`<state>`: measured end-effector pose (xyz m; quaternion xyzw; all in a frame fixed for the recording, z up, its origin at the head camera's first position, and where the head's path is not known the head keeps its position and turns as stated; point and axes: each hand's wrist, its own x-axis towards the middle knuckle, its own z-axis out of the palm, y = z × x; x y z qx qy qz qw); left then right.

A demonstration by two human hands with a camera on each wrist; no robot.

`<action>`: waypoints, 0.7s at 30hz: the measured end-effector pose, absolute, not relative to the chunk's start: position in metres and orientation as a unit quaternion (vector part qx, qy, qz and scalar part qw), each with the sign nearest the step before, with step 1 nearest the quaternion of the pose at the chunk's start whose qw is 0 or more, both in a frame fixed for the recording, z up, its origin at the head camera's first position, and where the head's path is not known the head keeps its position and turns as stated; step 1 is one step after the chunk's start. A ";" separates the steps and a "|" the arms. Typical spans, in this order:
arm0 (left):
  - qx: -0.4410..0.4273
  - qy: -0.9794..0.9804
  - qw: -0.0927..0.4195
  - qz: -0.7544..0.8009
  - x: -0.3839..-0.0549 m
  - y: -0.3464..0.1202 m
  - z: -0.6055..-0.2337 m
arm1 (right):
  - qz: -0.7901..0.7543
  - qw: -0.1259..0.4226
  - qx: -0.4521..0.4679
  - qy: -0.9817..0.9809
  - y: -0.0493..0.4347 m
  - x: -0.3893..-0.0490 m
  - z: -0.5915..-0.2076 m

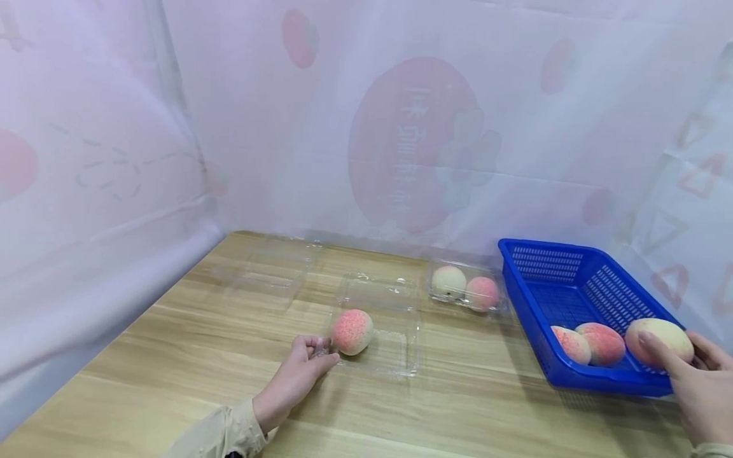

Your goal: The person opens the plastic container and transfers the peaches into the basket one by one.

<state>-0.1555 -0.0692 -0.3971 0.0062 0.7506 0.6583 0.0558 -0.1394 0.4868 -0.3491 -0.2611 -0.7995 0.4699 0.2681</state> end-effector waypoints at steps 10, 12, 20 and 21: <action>0.007 0.746 0.059 0.663 -0.155 -0.070 -0.396 | 0.424 0.280 -0.208 -0.836 0.519 -0.146 -0.358; 0.005 0.747 0.058 0.663 -0.155 -0.070 -0.396 | 0.410 0.286 -0.190 -0.845 0.524 -0.149 -0.362; 0.002 0.746 0.055 0.664 -0.155 -0.069 -0.398 | 0.422 0.275 -0.148 -0.851 0.511 -0.141 -0.355; 0.001 0.746 0.056 0.663 -0.155 -0.069 -0.398 | 0.419 0.273 -0.159 -0.851 0.506 -0.140 -0.353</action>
